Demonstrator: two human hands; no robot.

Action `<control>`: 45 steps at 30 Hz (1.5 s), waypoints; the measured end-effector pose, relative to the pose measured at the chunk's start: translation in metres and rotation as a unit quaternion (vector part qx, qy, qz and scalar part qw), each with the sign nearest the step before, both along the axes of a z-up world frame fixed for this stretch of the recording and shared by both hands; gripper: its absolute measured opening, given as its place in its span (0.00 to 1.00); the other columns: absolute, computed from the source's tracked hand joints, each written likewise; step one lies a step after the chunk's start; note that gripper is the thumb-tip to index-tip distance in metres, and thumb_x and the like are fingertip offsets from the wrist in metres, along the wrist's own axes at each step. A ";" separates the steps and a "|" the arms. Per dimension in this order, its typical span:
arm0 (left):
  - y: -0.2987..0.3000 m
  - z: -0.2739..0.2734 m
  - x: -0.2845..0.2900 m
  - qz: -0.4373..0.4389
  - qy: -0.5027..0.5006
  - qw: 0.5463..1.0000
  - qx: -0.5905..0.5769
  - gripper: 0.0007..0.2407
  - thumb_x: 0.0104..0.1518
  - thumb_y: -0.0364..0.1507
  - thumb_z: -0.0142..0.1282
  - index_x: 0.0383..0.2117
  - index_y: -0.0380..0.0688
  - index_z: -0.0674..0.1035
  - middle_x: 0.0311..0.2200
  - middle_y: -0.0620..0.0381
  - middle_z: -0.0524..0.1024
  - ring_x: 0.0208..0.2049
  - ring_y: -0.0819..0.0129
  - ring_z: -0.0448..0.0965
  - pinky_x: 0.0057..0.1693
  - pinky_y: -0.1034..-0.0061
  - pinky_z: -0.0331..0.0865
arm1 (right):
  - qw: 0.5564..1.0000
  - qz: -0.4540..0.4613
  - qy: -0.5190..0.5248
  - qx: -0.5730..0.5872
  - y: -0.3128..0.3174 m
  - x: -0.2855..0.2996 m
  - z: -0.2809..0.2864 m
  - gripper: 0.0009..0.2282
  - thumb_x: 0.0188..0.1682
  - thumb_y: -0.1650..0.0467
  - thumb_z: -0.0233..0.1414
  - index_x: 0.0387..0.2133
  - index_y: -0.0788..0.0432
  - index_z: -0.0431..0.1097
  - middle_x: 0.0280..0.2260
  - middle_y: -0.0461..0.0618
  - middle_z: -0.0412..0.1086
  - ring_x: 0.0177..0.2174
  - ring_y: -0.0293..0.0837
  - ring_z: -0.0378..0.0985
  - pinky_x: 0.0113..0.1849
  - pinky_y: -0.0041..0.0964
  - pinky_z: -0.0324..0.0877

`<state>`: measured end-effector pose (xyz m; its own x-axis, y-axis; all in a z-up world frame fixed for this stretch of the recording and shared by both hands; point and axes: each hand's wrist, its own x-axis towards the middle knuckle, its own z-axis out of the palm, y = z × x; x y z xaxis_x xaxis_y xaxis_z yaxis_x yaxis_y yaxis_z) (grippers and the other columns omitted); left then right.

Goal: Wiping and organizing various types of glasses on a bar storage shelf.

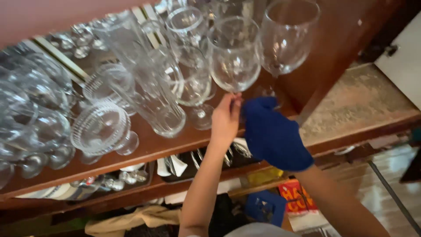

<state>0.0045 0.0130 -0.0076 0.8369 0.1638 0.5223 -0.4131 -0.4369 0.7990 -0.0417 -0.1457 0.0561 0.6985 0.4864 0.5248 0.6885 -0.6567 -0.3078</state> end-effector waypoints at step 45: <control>0.020 0.020 -0.015 -0.139 -0.014 0.990 -0.030 0.24 0.66 0.27 0.55 0.66 0.31 0.62 0.61 0.34 0.69 0.62 0.39 0.71 0.65 0.59 0.66 | 0.974 -0.210 0.080 0.003 0.040 0.004 -0.001 0.21 0.36 0.64 0.59 0.44 0.53 0.66 0.31 0.56 0.72 0.29 0.59 0.78 0.28 0.52 0.70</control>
<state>-0.0109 0.0329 0.0123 0.8394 -0.0400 0.5420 -0.5331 -0.2549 0.8068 -0.0378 -0.1057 0.0551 0.9081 0.1373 0.3956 0.3026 -0.8681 -0.3935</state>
